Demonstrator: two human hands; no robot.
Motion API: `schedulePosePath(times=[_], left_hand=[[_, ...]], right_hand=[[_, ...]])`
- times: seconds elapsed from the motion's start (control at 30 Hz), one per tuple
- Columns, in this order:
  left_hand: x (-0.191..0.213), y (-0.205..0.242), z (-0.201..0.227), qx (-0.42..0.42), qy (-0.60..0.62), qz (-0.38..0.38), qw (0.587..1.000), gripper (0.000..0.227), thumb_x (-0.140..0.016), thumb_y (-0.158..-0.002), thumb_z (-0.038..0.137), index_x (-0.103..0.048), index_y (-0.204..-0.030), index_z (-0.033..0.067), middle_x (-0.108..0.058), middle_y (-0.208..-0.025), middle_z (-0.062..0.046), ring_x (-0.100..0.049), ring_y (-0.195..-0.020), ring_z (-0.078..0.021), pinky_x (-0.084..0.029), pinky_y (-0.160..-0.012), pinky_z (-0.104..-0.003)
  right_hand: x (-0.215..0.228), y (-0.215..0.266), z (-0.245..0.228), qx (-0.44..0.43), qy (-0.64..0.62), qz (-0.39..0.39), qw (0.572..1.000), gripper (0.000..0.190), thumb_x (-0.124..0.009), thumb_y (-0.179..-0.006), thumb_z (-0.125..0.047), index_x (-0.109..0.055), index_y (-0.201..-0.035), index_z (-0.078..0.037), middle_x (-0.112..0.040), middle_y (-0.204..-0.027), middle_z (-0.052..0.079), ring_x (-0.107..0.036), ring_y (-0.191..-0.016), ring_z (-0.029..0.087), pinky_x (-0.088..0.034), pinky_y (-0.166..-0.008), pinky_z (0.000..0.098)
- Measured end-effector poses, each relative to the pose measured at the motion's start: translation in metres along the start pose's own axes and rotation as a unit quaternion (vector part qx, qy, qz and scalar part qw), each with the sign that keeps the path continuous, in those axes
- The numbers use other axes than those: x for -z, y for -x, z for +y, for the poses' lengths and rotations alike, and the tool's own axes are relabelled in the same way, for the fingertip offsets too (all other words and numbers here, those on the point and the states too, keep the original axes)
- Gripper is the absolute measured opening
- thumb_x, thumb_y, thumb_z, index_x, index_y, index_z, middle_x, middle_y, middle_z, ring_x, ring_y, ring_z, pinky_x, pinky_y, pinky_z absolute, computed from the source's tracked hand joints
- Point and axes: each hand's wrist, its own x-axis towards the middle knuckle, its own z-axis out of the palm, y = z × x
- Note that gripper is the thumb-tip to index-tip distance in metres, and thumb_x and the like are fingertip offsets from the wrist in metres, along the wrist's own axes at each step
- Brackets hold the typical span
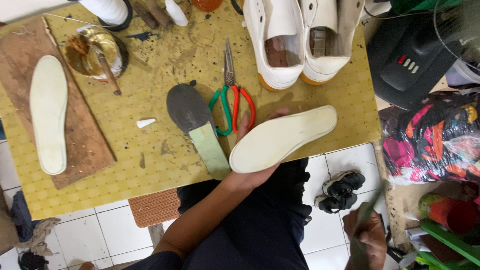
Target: The person aligns a dark rubber sole with a white foam insole, pressing the edges together to bond them. They then flip the combined insole, smooth the surface, and place it into a white shoe to check the fit.
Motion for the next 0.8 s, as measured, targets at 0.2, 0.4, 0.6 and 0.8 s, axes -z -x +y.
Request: schedulePosePath(times=[0.2, 0.4, 0.6, 0.8], left_hand=[[-0.019, 0.013, -0.001, -0.043, -0.153, 0.210, 0.965, 0.083, -0.038, -0.097, 0.066, -0.055, -0.155, 0.0092, -0.059, -0.133, -0.008, -0.059, -0.118, -0.0191, -0.045, -0.103, -0.032], [-0.027, 0.027, -0.005, -0.082, -0.072, 0.196, 0.974, 0.079, -0.042, -0.096, 0.068, -0.058, -0.147, 0.0113, -0.055, -0.156, -0.016, -0.060, -0.131, -0.0302, -0.047, -0.106, -0.040], [-0.025, 0.016, -0.014, -0.128, -0.160, 0.190, 0.960, 0.072, -0.040, -0.099, 0.058, -0.044, -0.151, 0.0091, -0.060, -0.144, -0.026, -0.059, -0.129, -0.0316, -0.047, -0.106, -0.045], [-0.012, 0.023, -0.002, -0.207, -0.246, 0.158, 0.934, 0.041, -0.049, -0.108, 0.033, -0.050, -0.140, 0.0077, -0.062, -0.142, -0.028, -0.061, -0.134, -0.0377, -0.049, -0.115, -0.046]], right_hand=[[-0.031, -0.044, -0.006, 0.017, -0.180, -0.214, 0.960, 0.030, -0.077, -0.091, -0.002, -0.050, -0.104, -0.006, -0.054, -0.075, 0.011, -0.047, -0.060, 0.019, -0.036, -0.046, 0.0251], [-0.079, -0.074, -0.021, 0.135, -0.068, -0.055, 0.987, 0.069, -0.083, -0.085, -0.005, -0.045, -0.143, -0.012, -0.068, -0.090, 0.010, -0.062, -0.063, 0.022, -0.049, -0.051, 0.0265], [-0.153, -0.084, -0.041, 0.226, 0.042, -0.004, 0.973, 0.075, -0.075, -0.088, -0.006, -0.036, -0.150, -0.023, -0.051, -0.089, 0.001, -0.048, -0.078, 0.009, -0.042, -0.073, 0.0214], [-0.168, -0.101, -0.023, 0.196, 0.069, 0.098, 0.973, 0.069, -0.068, -0.095, 0.008, -0.040, -0.149, -0.024, -0.057, -0.118, 0.012, -0.061, -0.105, 0.023, -0.058, -0.100, 0.0417]])
